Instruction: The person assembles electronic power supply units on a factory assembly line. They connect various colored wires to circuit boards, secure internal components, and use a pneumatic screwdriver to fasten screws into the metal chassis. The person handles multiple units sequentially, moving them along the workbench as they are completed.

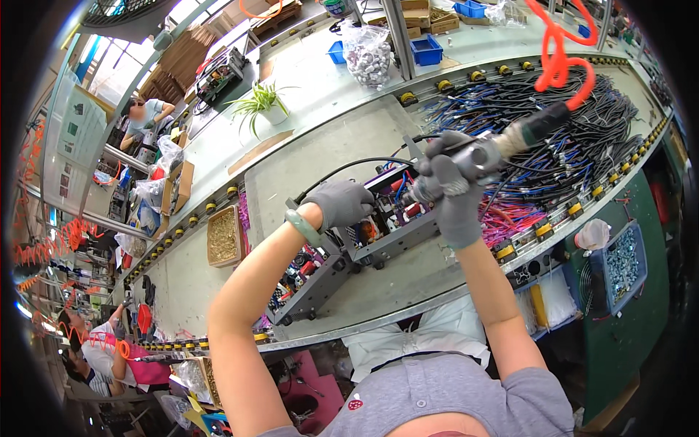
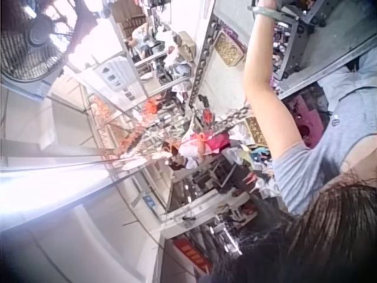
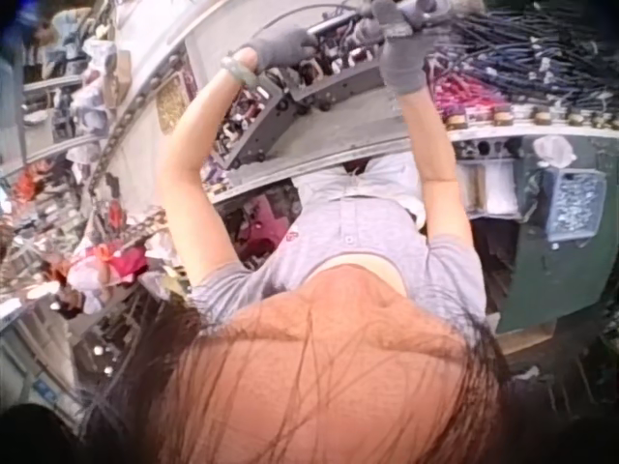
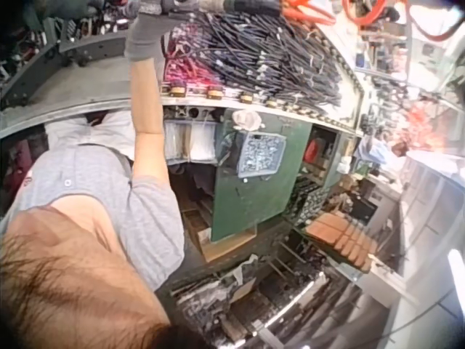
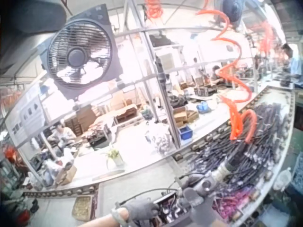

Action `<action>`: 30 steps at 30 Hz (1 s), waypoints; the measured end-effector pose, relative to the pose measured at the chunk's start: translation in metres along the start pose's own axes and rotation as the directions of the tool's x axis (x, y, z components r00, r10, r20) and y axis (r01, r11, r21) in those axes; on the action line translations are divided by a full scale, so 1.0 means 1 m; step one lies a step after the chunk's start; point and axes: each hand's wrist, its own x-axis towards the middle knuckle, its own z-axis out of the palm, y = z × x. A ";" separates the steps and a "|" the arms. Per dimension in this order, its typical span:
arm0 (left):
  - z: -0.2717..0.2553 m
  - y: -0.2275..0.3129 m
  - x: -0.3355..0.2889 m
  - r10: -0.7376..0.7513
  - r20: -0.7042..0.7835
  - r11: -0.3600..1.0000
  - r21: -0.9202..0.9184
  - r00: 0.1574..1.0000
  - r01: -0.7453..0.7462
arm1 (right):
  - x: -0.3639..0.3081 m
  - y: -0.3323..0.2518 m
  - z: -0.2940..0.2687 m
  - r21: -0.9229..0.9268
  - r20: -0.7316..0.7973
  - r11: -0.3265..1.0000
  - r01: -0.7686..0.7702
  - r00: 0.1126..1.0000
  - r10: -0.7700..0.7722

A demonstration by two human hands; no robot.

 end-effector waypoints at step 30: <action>0.062 0.011 -0.071 -0.629 -0.309 0.200 -0.951 0.713 -0.236 | 0.037 0.082 0.031 -0.711 0.389 0.689 0.139 0.894 0.221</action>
